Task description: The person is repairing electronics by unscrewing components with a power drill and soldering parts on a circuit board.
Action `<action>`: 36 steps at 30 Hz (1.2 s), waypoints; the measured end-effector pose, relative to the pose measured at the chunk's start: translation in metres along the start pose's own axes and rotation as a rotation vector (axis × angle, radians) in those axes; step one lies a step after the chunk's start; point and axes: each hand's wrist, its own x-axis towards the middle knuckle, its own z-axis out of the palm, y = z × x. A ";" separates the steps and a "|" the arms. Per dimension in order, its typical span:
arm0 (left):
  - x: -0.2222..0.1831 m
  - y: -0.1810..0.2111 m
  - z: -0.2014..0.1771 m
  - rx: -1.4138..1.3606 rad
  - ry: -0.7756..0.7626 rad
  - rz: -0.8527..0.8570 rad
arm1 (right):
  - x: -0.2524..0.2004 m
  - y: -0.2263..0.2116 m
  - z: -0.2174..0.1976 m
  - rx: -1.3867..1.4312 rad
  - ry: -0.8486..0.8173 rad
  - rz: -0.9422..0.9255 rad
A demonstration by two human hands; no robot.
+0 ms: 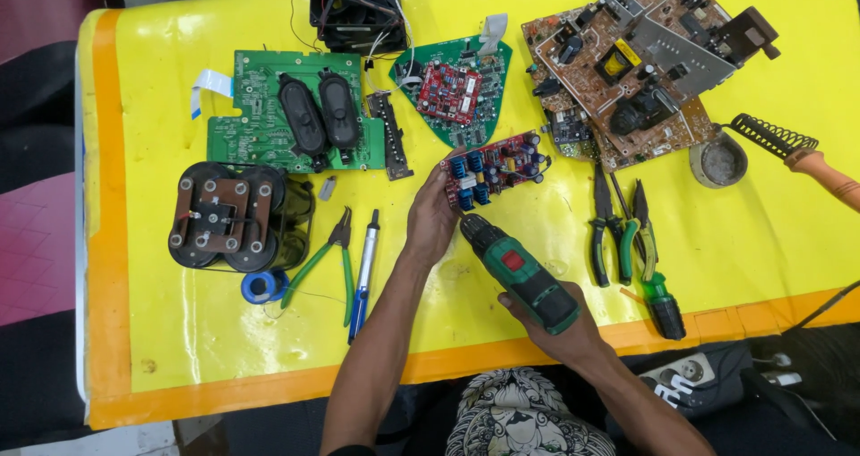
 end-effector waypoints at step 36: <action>0.011 -0.017 -0.015 0.090 0.390 -0.027 | 0.007 -0.020 0.004 -0.350 -0.046 -0.191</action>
